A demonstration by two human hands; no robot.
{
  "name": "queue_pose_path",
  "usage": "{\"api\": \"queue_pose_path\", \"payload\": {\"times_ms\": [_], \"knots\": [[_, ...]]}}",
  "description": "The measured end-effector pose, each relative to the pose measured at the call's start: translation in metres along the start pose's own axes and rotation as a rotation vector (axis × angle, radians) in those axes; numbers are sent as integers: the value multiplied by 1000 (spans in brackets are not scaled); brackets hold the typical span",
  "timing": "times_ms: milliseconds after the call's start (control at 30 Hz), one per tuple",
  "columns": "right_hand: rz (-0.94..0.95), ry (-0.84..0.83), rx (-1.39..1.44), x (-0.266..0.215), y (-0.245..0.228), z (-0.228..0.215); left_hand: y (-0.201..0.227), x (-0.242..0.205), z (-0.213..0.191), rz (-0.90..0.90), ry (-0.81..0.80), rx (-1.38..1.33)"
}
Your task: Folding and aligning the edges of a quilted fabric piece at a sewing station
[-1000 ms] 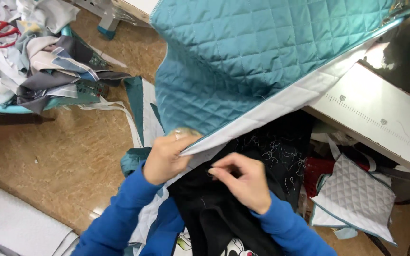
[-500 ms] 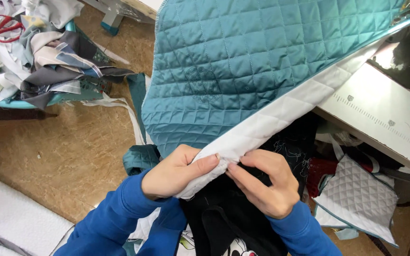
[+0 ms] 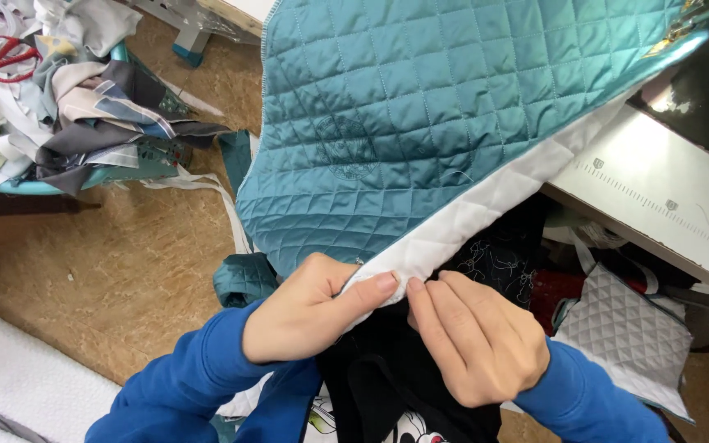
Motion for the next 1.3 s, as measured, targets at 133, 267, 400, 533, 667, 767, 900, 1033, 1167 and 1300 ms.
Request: {"api": "queue_pose_path", "payload": {"times_ms": [133, 267, 400, 533, 667, 767, 900, 1033, 1167, 1300], "knots": [[82, 38, 133, -10, -3, -8, -5, 3, -7, -104, 103, 2], [453, 109, 577, -27, 11, 2, 1, 4, -8, -150, 88, -53], [470, 130, 852, -26, 18, 4, -1, 9, -6, -139, 82, -76], [665, 146, 1299, -33, 23, 34, -10, 19, -9, -81, 104, -85], [1278, -7, 1864, -71, -23, 142, -16, 28, -17, 123, 229, -84], [1202, -58, 2122, -77, -60, 178, 16, 24, -43, 150, 302, -86], [1123, 79, 1337, -77, 34, 97, -13, 17, -45, 93, 59, -14], [835, 183, 1095, -63, 54, 44, -48, -13, -54, 213, 527, 738], [614, 115, 792, -26, 41, 26, -14, -51, -35, 734, 1072, 1266], [465, 227, 558, -11, 34, 15, 10, -64, -29, 833, 1013, 1273]]}}
Point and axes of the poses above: each hand's wrist, its own x-axis towards the middle knuckle, its own z-axis out of the palm, y = z × x, the point moved 7 cm from there along x, towards the middle knuckle, and after that the axes turned 11 degrees about x, right-handed, at the moved point
